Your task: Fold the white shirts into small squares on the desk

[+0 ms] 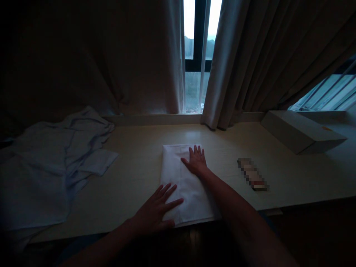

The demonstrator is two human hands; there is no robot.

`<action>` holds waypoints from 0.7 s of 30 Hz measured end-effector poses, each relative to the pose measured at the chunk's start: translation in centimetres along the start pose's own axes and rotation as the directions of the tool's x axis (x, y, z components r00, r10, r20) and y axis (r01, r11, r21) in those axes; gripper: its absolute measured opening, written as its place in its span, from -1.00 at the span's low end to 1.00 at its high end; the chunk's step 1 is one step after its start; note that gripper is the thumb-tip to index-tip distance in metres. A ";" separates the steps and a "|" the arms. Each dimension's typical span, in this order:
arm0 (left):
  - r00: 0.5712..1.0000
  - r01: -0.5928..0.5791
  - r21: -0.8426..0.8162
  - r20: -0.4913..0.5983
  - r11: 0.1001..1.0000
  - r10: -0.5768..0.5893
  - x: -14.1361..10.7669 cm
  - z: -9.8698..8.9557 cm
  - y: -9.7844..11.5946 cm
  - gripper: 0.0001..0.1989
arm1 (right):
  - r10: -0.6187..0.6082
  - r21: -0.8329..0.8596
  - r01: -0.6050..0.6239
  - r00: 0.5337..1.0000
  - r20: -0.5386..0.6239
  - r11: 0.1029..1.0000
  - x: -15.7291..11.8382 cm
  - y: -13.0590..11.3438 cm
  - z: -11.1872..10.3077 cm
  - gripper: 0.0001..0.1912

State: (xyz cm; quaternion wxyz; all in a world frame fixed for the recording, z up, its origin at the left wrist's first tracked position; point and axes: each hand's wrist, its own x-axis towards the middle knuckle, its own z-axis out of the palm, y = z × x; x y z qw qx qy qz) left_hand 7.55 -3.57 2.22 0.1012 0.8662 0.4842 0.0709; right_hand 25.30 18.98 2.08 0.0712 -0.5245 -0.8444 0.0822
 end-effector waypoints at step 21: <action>0.968 0.185 0.048 -0.181 0.982 -0.173 3.8 -0.8 -1.5 -0.51 | -0.246 0.096 0.249 0.968 -0.046 0.964 -17.4 2.8 -0.1 -0.13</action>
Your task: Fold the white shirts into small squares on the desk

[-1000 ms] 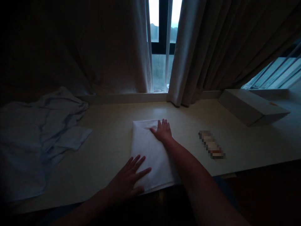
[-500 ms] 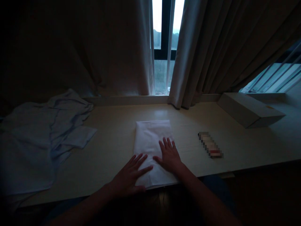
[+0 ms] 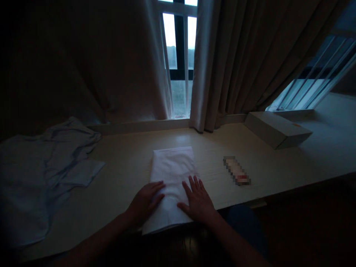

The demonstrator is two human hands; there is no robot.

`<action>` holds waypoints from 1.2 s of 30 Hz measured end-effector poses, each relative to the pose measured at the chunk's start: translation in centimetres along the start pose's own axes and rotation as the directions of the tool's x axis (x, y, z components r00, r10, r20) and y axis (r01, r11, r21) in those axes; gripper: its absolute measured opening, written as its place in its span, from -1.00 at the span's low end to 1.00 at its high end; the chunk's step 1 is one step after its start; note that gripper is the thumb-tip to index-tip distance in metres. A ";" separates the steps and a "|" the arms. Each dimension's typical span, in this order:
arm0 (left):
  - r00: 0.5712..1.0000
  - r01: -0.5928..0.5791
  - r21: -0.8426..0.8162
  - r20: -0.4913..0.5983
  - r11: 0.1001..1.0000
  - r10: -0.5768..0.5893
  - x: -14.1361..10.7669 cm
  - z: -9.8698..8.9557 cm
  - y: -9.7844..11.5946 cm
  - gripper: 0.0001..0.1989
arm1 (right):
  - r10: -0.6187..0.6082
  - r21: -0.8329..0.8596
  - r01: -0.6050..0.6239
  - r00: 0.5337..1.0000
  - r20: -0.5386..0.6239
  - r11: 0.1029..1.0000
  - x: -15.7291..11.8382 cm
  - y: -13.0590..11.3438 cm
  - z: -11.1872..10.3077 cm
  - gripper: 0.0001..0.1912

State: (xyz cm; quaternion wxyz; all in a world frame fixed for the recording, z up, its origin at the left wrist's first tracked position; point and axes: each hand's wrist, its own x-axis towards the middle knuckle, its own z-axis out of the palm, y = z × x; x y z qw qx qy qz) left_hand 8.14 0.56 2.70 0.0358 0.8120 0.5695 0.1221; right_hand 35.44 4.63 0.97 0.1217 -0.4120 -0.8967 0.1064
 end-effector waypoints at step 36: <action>0.984 0.166 0.251 -0.109 0.954 -0.142 11.7 2.8 -3.5 -0.31 | 0.042 0.011 -0.042 0.999 0.015 0.999 0.3 -0.5 -1.5 -0.13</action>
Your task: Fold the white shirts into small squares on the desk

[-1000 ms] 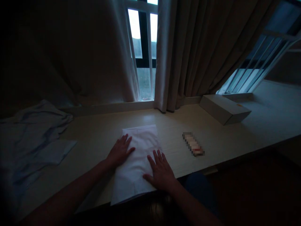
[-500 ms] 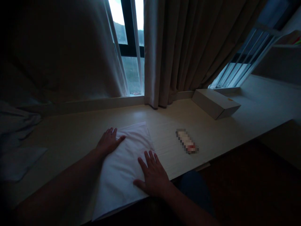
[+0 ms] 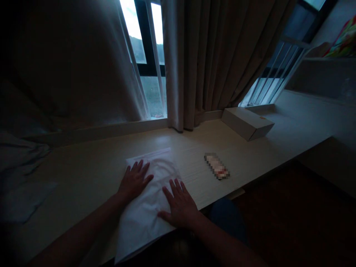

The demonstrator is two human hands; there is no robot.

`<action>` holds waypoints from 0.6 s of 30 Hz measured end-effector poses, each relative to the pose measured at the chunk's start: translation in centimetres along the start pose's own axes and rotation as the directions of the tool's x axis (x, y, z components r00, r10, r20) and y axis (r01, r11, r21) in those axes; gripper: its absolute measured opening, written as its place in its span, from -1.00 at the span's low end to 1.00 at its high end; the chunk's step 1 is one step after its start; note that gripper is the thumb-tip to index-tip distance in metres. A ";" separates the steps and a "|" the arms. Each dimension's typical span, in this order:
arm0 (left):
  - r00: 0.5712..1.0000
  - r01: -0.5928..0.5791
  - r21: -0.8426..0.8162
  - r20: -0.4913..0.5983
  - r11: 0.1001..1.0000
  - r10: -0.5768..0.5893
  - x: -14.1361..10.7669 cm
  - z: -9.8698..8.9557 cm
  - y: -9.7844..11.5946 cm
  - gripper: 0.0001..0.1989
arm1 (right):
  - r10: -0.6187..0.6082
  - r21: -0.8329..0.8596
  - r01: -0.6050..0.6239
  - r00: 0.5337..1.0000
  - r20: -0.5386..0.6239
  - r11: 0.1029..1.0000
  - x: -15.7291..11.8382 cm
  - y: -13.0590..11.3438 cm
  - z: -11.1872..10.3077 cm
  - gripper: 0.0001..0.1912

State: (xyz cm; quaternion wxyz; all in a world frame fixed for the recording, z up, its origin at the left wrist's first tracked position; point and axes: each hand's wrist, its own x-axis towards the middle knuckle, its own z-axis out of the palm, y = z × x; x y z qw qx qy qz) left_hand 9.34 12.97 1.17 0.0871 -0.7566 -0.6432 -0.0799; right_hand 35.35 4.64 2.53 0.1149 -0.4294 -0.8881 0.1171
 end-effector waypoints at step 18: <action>0.998 0.014 -0.101 0.061 0.995 -0.008 -4.3 -0.4 1.7 -0.23 | 0.117 -0.067 -0.122 0.990 -0.085 0.990 15.8 0.8 -0.9 -0.18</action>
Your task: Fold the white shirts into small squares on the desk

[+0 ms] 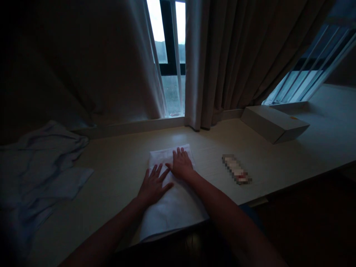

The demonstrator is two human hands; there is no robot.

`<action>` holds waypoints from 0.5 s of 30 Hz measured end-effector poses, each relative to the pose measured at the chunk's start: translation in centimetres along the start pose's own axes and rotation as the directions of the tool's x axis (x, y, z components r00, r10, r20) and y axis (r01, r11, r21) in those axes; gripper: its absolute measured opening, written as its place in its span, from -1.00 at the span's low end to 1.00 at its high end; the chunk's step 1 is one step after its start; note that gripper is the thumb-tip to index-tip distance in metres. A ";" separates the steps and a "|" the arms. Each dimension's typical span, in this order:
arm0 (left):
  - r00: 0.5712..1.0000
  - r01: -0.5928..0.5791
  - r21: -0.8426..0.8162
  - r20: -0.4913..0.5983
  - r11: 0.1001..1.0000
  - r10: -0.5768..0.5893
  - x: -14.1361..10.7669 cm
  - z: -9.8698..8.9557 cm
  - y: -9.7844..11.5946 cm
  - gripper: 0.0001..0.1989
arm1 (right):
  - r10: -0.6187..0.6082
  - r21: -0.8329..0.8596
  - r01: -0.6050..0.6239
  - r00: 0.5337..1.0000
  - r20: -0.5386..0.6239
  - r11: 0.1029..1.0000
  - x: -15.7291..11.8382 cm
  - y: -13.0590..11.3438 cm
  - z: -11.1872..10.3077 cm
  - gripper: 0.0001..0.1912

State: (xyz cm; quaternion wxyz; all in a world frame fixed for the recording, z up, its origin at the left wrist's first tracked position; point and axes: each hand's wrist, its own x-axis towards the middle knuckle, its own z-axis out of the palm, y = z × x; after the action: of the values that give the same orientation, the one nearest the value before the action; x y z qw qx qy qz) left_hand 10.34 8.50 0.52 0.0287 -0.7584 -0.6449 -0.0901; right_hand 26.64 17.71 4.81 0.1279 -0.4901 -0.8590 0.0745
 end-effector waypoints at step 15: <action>0.999 -0.005 0.005 0.051 1.000 0.004 1.4 -0.1 -0.4 -0.22 | 0.164 -0.006 -0.163 0.985 0.052 0.987 2.7 3.4 4.5 -0.07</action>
State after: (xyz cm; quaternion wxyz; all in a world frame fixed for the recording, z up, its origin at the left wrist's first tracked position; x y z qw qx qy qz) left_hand 10.15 9.91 0.88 0.0144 -0.7618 -0.6439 -0.0692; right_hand 26.85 21.78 0.05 0.0983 -0.5569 -0.8190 0.0970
